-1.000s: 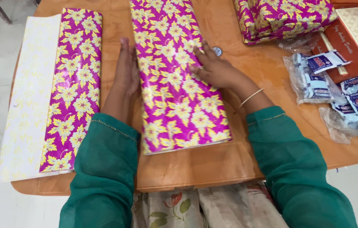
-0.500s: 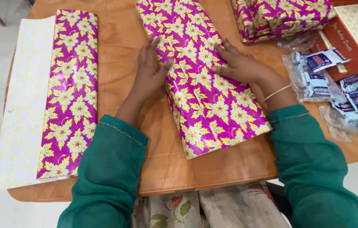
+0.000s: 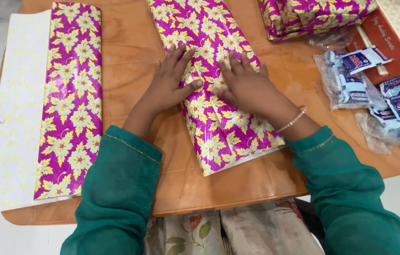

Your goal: The person wraps a rectangular box with floral-patterned wrapping paper. They fold the paper around the box, crease the edges, and secure the seam with a small piece of tape. The wrapped box is then set aside, and the person begins wrapping a second box.

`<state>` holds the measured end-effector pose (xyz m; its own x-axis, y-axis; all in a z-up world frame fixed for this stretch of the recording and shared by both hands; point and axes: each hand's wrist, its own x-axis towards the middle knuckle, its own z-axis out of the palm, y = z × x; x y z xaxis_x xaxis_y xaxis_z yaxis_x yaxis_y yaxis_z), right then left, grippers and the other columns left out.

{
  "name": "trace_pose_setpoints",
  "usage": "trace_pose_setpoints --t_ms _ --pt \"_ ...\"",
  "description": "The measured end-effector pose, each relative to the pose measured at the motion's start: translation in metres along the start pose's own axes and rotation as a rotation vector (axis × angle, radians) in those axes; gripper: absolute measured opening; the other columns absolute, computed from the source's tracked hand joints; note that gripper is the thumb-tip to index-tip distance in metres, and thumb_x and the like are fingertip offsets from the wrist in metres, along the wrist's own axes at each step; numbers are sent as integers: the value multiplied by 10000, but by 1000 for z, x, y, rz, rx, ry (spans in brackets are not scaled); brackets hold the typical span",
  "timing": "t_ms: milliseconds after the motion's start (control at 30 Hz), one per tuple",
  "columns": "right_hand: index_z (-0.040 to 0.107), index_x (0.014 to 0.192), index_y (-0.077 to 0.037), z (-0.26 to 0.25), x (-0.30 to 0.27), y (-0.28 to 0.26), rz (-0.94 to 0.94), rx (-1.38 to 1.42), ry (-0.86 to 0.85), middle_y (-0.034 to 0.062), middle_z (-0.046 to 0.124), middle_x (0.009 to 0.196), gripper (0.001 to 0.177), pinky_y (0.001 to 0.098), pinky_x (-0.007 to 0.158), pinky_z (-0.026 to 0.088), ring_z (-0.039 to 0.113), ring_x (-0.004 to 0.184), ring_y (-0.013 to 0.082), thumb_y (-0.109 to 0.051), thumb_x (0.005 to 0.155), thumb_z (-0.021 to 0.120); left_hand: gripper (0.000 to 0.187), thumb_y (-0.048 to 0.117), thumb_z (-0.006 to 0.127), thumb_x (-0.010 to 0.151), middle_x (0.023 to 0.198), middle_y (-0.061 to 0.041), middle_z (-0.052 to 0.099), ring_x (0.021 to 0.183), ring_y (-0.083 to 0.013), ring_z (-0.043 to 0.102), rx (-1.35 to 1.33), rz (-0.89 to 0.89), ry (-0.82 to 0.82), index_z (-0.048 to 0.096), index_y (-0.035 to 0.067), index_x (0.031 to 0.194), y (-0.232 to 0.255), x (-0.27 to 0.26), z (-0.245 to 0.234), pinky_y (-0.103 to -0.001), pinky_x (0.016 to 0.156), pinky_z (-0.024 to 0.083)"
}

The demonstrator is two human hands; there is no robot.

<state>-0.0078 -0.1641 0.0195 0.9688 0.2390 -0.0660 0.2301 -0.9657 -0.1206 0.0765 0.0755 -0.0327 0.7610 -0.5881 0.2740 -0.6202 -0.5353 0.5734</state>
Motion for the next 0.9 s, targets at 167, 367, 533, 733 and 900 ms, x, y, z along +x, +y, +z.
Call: trace_pose_setpoints --t_ms 167,367,533,733,900 --pt "305 1554 -83 -17 -38 -26 -187 6 -164 240 244 1625 936 646 1076 366 240 1495 461 -711 889 508 812 645 587 963 1726 -142 200 1612 -382 102 6 -33 -23 343 246 1628 -2 -1 2 -724 1214 94" --pt "274 1537 -8 -19 -50 -62 -156 -102 -160 338 216 1591 1005 671 1072 336 226 1488 471 -715 881 558 810 637 600 970 1734 -152 156 1614 -406 59 -28 -4 0 332 257 1634 -6 -2 6 -718 1216 102" --pt "200 1581 3 -17 -50 -64 -181 74 -117 373 199 1570 1018 704 1056 292 191 1475 501 -680 915 556 648 543 607 998 1715 -177 218 1568 -521 42 -22 126 12 484 285 1579 -1 -2 3 -690 1223 152" --pt "289 1607 -88 -45 -59 -29 -353 468 -269 200 332 1651 941 570 1182 413 408 1478 362 -623 900 605 460 479 658 955 1615 -143 423 1548 -532 111 -32 144 1 705 271 1363 6 -2 -5 -652 1230 209" --pt "279 1609 -217 -57 -96 -19 -448 81 -187 119 170 1712 1192 688 1106 252 149 1542 428 -507 630 895 442 485 668 963 1628 -131 414 1559 -532 100 -65 116 5 715 269 1346 8 -3 -6 -622 1255 194"
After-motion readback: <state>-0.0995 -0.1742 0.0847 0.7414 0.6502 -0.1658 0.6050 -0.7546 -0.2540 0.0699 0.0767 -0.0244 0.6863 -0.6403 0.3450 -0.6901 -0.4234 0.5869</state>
